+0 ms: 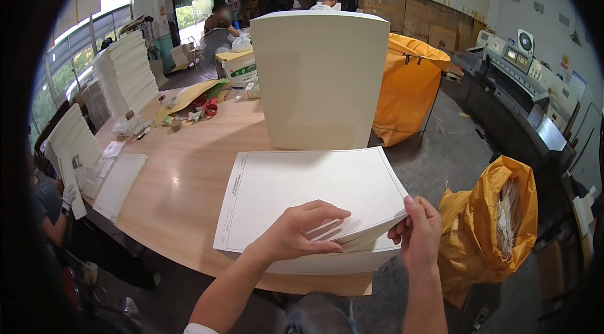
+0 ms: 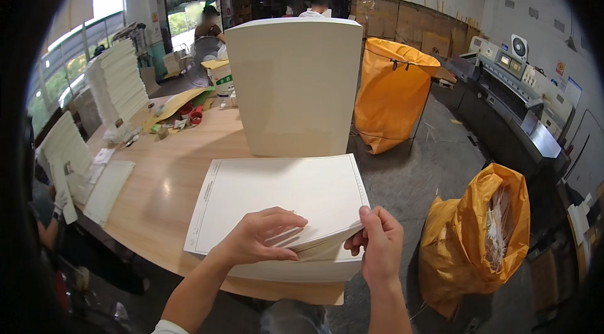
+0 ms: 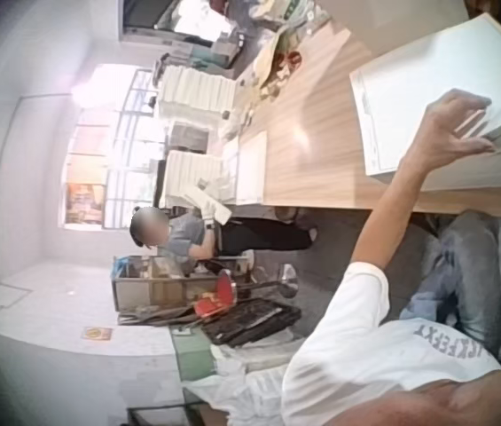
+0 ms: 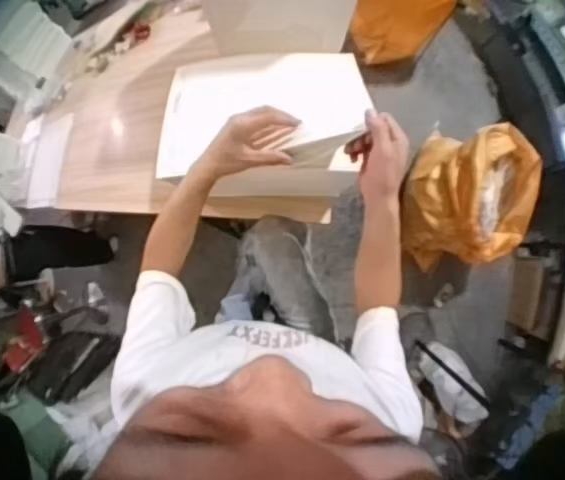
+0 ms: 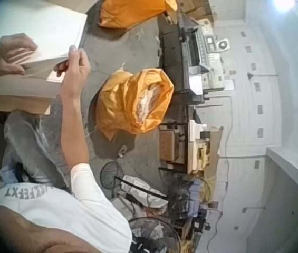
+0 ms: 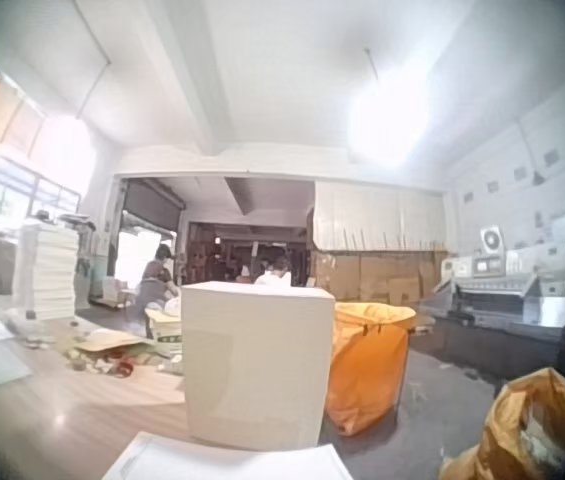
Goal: The person repeatedly picks up stacks of white paper sheets from a table, flips them over, and places them back down. The action is performed continuously by hand without tools.
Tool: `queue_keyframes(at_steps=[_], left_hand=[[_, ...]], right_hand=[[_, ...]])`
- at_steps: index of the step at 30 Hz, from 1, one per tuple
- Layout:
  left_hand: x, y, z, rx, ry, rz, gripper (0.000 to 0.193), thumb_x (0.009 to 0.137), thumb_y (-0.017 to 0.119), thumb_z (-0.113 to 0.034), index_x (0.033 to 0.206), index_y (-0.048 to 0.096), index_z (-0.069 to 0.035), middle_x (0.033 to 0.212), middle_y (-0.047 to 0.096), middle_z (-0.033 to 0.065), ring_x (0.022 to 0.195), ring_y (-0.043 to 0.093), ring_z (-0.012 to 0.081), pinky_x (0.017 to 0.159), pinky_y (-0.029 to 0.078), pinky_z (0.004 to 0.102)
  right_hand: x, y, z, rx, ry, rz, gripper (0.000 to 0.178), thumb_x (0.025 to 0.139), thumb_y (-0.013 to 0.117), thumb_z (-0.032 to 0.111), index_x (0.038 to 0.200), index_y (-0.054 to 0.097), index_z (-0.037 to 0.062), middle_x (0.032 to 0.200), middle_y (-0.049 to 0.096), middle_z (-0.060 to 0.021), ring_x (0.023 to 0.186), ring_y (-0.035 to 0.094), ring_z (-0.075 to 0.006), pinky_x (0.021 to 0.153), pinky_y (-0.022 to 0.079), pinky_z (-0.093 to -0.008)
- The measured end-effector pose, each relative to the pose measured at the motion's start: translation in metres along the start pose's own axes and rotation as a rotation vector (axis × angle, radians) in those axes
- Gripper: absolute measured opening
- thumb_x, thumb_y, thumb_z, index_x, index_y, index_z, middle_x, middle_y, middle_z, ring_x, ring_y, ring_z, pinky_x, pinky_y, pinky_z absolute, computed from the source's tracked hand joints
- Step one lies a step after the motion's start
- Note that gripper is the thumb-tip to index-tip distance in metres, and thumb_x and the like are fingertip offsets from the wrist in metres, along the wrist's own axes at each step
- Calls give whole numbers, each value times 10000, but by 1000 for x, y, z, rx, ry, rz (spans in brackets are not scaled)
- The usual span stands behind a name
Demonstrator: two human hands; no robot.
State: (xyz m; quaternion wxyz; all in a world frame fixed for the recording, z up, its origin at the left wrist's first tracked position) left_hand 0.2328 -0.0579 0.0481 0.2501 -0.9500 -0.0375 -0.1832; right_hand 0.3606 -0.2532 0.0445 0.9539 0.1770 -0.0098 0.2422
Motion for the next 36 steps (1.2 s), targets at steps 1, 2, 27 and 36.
queue_keyframes(at_steps=[1, 2, 27, 36], left_hand=[[0, 0, -1, -17, -15, -6, 635, 823, 945, -177, 1406, 710, -86, 1385, 693, 123, 1203, 705, 266, 1073, 533, 365], [-2, -1, -1, -119, -65, -61, 604, 849, 922, -166, 1409, 707, -92, 1391, 685, 128, 1203, 701, 266, 1065, 534, 363], [3, 5, -9, -33, 64, -77, 383, 942, 839, -147, 1302, 724, -84, 1363, 662, 126, 1214, 657, 288, 1046, 523, 372], [1, 10, -18, 134, 124, -1, 367, 918, 844, -79, 1263, 721, -68, 1398, 653, 119, 1272, 640, 304, 1078, 528, 386]], right_hand=[[0, 1, 0, 55, -7, 8, 382, 1079, 622, 266, 752, 475, 133, 612, 557, -16, 518, 598, -144, 451, 412, -274], [0, 1, 1, 110, -13, 17, 386, 1075, 636, 268, 750, 484, 127, 615, 564, -16, 532, 608, -141, 458, 419, -273], [3, -9, -1, -192, -217, -9, 404, 1090, 627, 309, 758, 538, 96, 624, 564, -23, 538, 593, -128, 454, 419, -264], [7, 2, 1, 72, 6, 41, 345, 1069, 627, 207, 752, 544, 99, 627, 608, -42, 556, 664, -160, 474, 475, -270]])
Point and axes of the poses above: each hand's wrist, its own x-axis towards the middle knuckle, its own y-axis out of the palm, z = x × y, the point moved 7 cm from there along x, towards the middle knuckle
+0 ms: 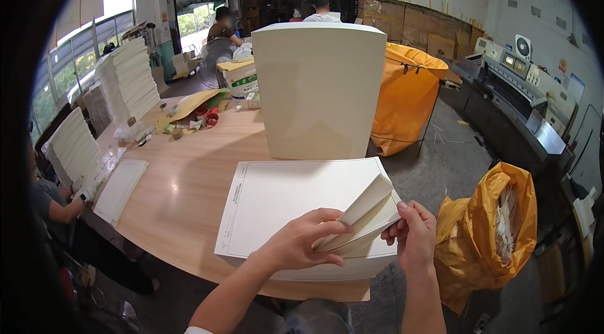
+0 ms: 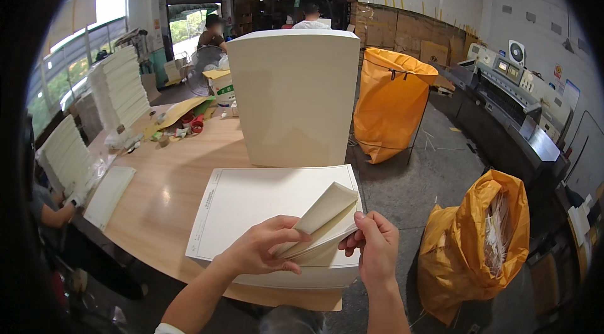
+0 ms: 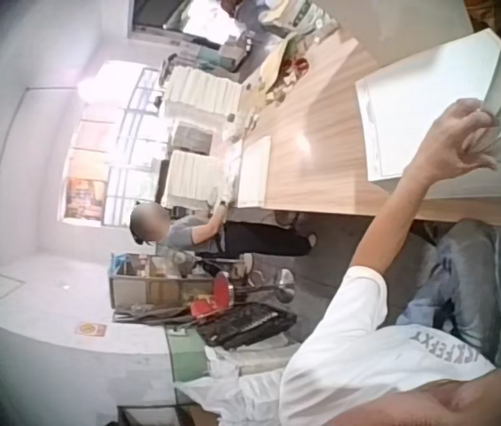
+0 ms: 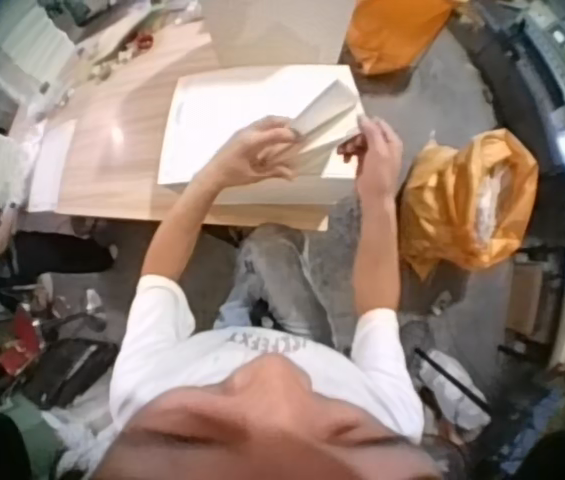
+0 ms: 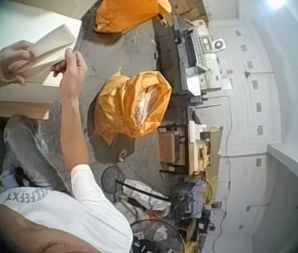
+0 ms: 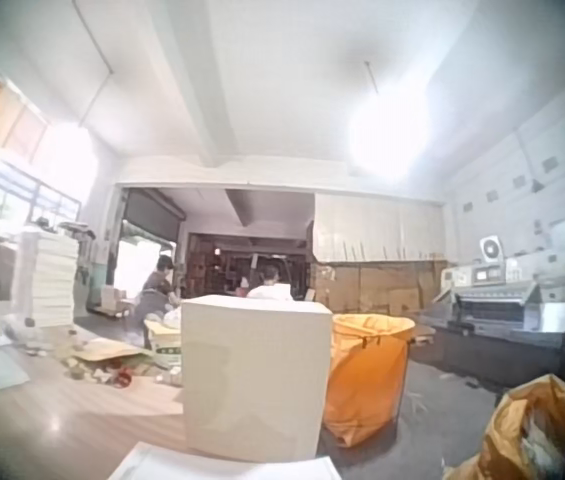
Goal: The person repeatedly picks up stacks of white paper sheets from a table, flips them over, and places them back down. The action is performed continuously by hand without tools.
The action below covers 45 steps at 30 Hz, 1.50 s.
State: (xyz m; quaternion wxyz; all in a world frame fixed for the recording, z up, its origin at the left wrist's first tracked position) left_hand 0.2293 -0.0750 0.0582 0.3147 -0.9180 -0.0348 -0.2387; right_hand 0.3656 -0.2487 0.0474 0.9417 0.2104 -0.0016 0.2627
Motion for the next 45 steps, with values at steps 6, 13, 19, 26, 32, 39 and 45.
queue_keyframes(at_steps=[6, 13, 19, 26, 32, 39, 45], left_hand=[[0, -1, 5, -84, -49, -35, 436, 879, 881, -105, 1281, 713, -104, 1345, 666, 91, 1227, 662, 312, 1037, 568, 407], [1, -2, 7, 13, 59, -11, 496, 856, 890, -96, 1314, 702, -128, 1363, 664, 99, 1239, 653, 323, 1021, 581, 424], [0, 0, -3, 25, 42, -28, 526, 767, 947, -45, 1246, 738, -106, 1363, 673, 92, 1237, 660, 297, 1036, 565, 412], [1, -2, 7, -77, -62, -51, 558, 774, 949, -33, 1291, 754, -118, 1277, 707, 89, 1181, 683, 276, 1008, 569, 376], [0, 6, -11, 213, 133, 16, 530, 860, 894, -160, 1363, 732, -197, 1394, 670, 104, 1225, 669, 298, 1058, 550, 456], [-37, 15, -27, 1072, 169, 106, 577, 927, 766, -190, 1485, 642, -271, 1529, 604, 112, 1321, 644, 276, 1181, 446, 572], [-146, -96, -8, 1063, -173, -569, 311, 815, 780, -83, 1119, 759, -144, 1304, 704, 140, 1285, 629, 415, 1188, 413, 620]], right_hand=[[-2, -6, -4, 36, -24, 4, 334, 1071, 632, 206, 766, 550, 97, 624, 600, -33, 547, 650, -150, 477, 471, -264], [-3, -6, 0, -84, -38, -6, 340, 1075, 635, 181, 758, 550, 90, 641, 605, -37, 567, 648, -147, 498, 479, -267], [-2, 2, -2, 84, 19, -11, 330, 1085, 612, 161, 768, 553, 91, 648, 619, -48, 569, 661, -171, 533, 502, -287], [-49, -11, 13, -759, -609, -349, 260, 1005, 717, 271, 893, 599, 69, 942, 688, -104, 921, 705, -269, 767, 521, -416], [-81, 35, -36, -1343, -635, 250, 487, 928, 765, 419, 1311, 693, 128, 1290, 635, -146, 1358, 526, -361, 1186, 228, -711], [-75, 24, -47, -1157, -331, 370, 514, 953, 736, 541, 1275, 758, 141, 1192, 725, -150, 1256, 618, -372, 1180, 191, -720], [-88, 30, -60, -1381, -650, 133, 481, 912, 767, 575, 1103, 824, 138, 1094, 749, -117, 1193, 646, -342, 1178, 221, -686]])
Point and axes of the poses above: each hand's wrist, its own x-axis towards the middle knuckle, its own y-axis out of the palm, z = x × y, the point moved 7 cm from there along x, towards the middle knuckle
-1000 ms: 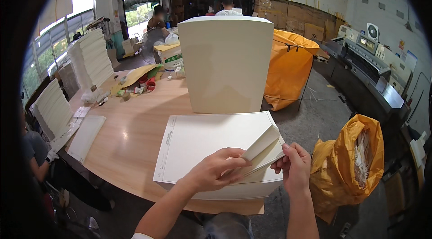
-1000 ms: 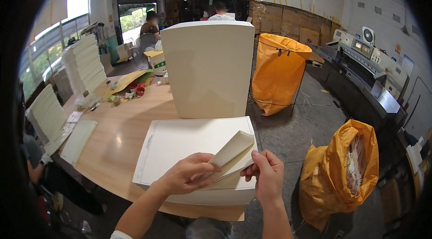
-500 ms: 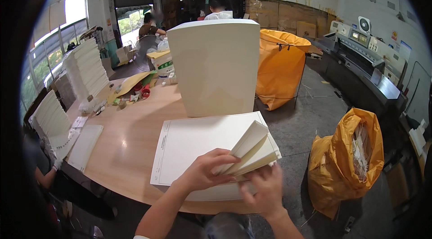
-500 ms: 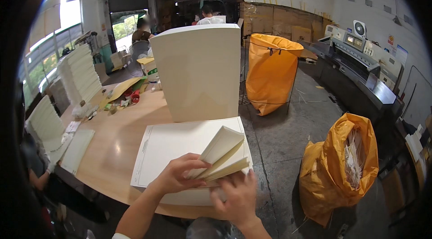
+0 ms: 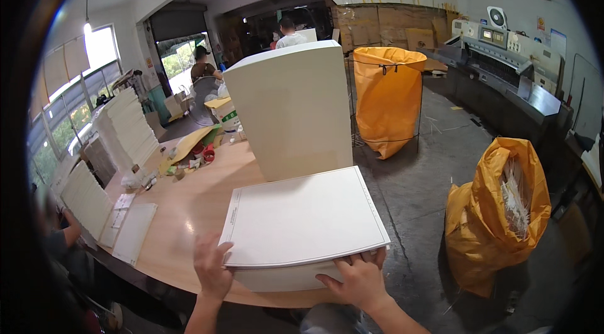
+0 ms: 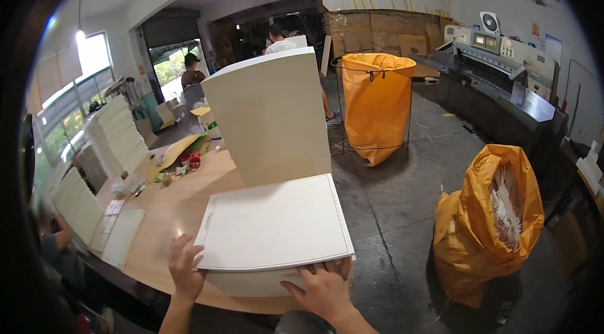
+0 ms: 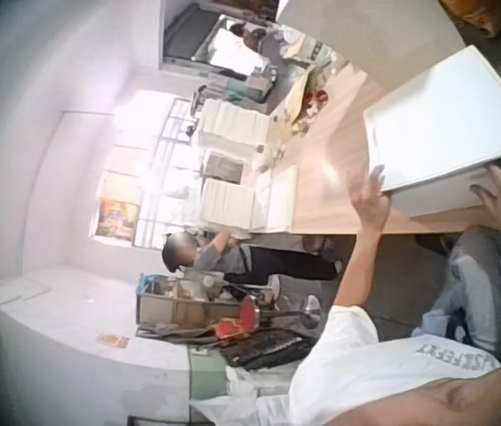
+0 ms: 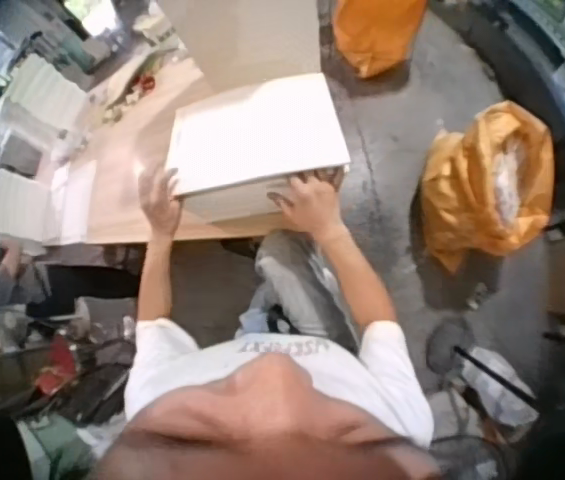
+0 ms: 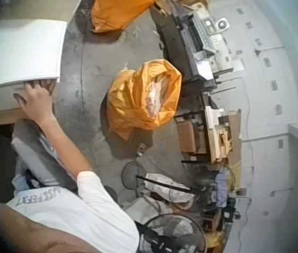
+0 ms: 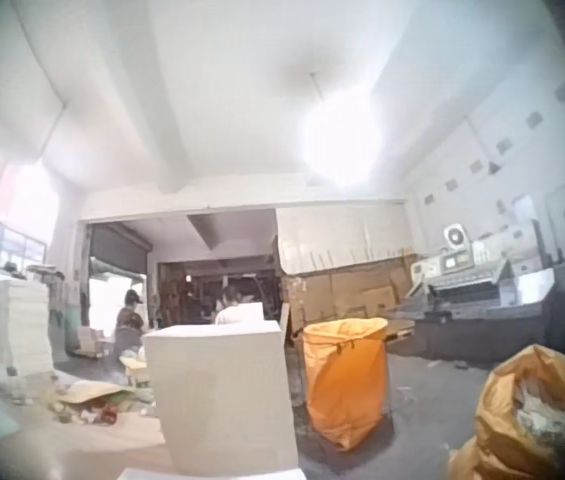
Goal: The person repeatedly picks up stacks of white paper sheets from a table, flips them over, and places them back down. The action is performed continuously by hand without tools.
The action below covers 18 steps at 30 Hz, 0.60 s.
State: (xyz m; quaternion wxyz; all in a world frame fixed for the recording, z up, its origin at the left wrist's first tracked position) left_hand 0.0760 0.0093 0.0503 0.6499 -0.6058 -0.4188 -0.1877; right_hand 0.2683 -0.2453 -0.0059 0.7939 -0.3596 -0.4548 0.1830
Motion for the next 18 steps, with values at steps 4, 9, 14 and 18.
queue_keyframes(at_steps=[4, 9, 14, 18], left_hand=[[-24, -17, 0, -1, 43, 48, 154, 759, 825, -89, 884, 755, -146, 1222, 718, 151, 1286, 614, 469, 1196, 418, 604], [-44, -61, -62, -88, 88, -57, 149, 986, 725, -146, 1088, 712, -37, 1177, 751, 184, 1152, 708, 372, 970, 572, 486], [-147, 37, 3, -1530, -1315, 10, 431, 1105, 496, -414, 1303, 627, -54, 1292, 731, 141, 1202, 707, 340, 1052, 547, 532], [-131, 49, -33, -1824, -1339, 230, 483, 1130, 489, -296, 1468, 551, 42, 1370, 703, 190, 1193, 725, 319, 1040, 583, 454]], right_hand=[[-6, 17, -1, -59, -79, -205, 518, 853, 801, 585, 1057, 833, 110, 1091, 746, -120, 1244, 602, -370, 1193, 200, -709], [-6, 12, -7, -91, -121, -266, 483, 863, 773, 579, 1054, 857, 143, 1114, 763, -94, 1277, 604, -350, 1187, 205, -683], [-12, 24, -11, 11, -102, -188, 553, 845, 754, 528, 1162, 806, 78, 1261, 721, -187, 1326, 578, -448, 1192, 191, -753], [-1, 6, 6, 6, -110, -142, 566, 889, 701, 544, 1186, 800, 72, 1282, 714, -197, 1362, 555, -449, 1206, 158, -745]])
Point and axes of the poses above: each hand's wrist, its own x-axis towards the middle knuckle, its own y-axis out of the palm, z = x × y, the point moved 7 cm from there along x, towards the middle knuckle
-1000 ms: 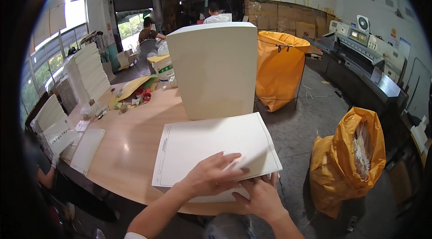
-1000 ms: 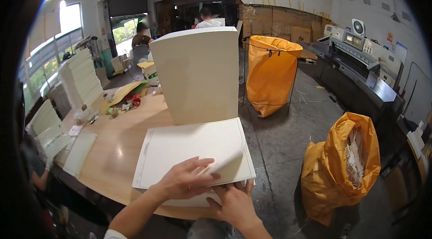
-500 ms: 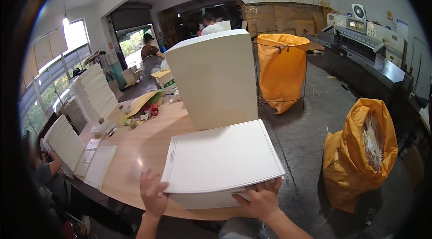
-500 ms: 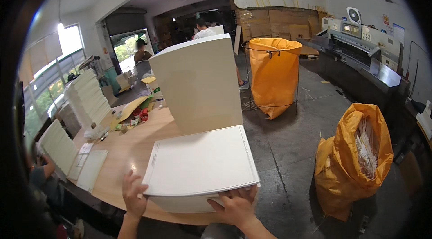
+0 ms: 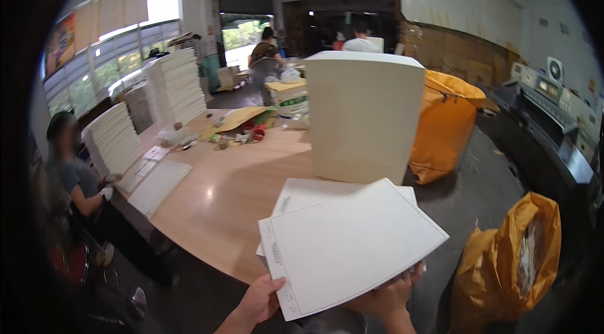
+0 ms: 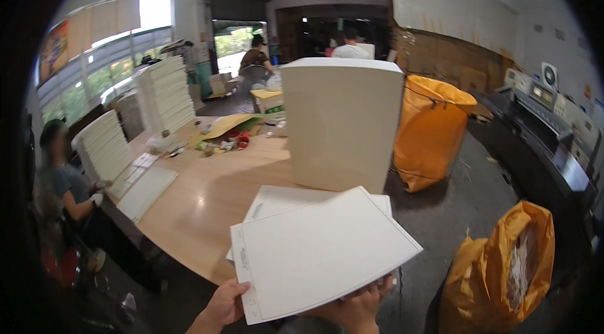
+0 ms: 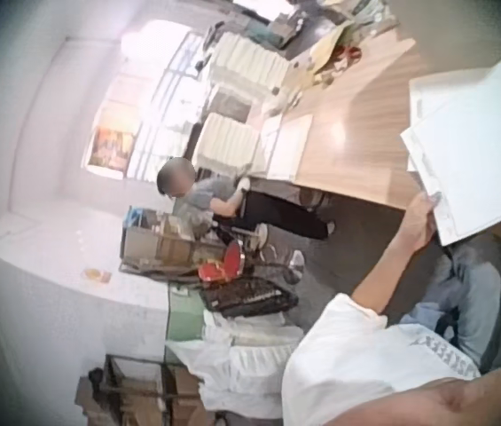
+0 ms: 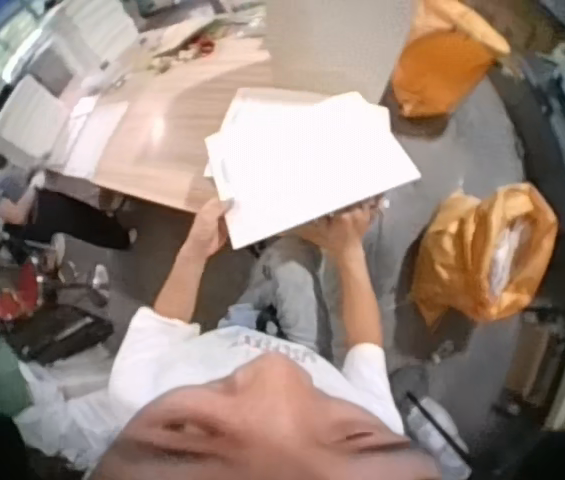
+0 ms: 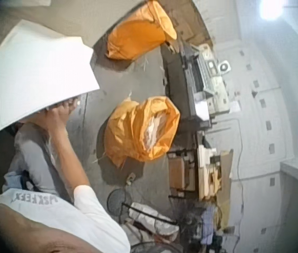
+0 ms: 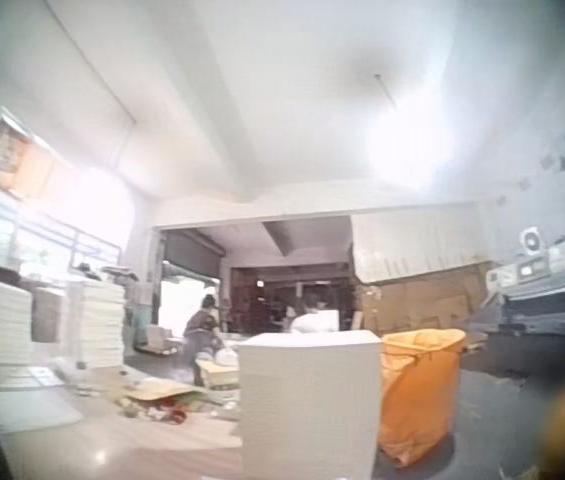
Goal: The person repeatedly picks up stacks of white paper sheets from a table, flips them over, and places them back down. The action is performed continuously by hand without tools.
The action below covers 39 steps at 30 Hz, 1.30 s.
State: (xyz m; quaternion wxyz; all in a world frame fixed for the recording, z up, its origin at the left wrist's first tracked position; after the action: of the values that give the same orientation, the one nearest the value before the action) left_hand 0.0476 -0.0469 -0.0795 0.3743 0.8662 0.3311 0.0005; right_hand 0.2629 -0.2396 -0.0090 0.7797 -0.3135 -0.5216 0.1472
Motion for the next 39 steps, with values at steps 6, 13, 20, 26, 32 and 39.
queue_keyframes(at_steps=[6, 13, 20, 26, 32, 39], left_hand=[[-37, -37, -42, 133, 251, -95, 429, 1058, 561, -74, 1450, 536, 102, 1408, 674, 219, 1256, 698, 341, 1112, 555, 482], [-40, -154, -103, 46, 638, -223, 385, 1084, 534, -95, 1453, 542, 16, 1433, 660, 147, 1334, 643, 279, 1139, 517, 487], [5, -277, -43, -24, 446, -473, 313, 1126, 533, -161, 1428, 559, -83, 1385, 666, 122, 1257, 674, 301, 1045, 576, 530], [6, -290, -41, 37, 266, -460, 327, 1153, 507, -259, 1415, 562, -71, 1376, 679, 145, 1216, 690, 322, 994, 579, 544], [-33, -277, -52, 301, 207, -750, 314, 1111, 591, -242, 1353, 581, -42, 1197, 697, 125, 1055, 702, 290, 939, 593, 504], [-13, -13, -107, 673, 759, -354, 285, 1050, 617, -115, 1324, 641, -38, 1012, 639, 19, 941, 614, 100, 866, 533, 283]], right_hand=[[-13, 19, -18, -157, 66, 39, 536, 925, 682, 540, 1173, 750, 70, 1333, 639, -200, 1435, 470, -408, 1256, 82, -672], [-2, 3, 10, -219, -13, -21, 656, 855, 790, 518, 1416, 685, 193, 1506, 625, -134, 1433, 532, -320, 1226, 223, -612], [-1, 0, 13, -243, -51, -39, 617, 903, 752, 533, 1404, 692, 178, 1492, 639, -110, 1406, 559, -317, 1220, 256, -586], [0, -2, 13, -259, -63, -41, 600, 926, 738, 524, 1400, 692, 159, 1471, 653, -114, 1396, 567, -326, 1223, 274, -560], [-14, -42, -21, 126, 77, -82, 420, 989, 740, 308, 1319, 696, 52, 1371, 675, -201, 1307, 610, -369, 1127, 431, -493], [-54, -16, -145, 668, 817, -74, 249, 1127, 575, 227, 1193, 684, 13, 1043, 638, -32, 914, 587, -144, 831, 526, -319]])
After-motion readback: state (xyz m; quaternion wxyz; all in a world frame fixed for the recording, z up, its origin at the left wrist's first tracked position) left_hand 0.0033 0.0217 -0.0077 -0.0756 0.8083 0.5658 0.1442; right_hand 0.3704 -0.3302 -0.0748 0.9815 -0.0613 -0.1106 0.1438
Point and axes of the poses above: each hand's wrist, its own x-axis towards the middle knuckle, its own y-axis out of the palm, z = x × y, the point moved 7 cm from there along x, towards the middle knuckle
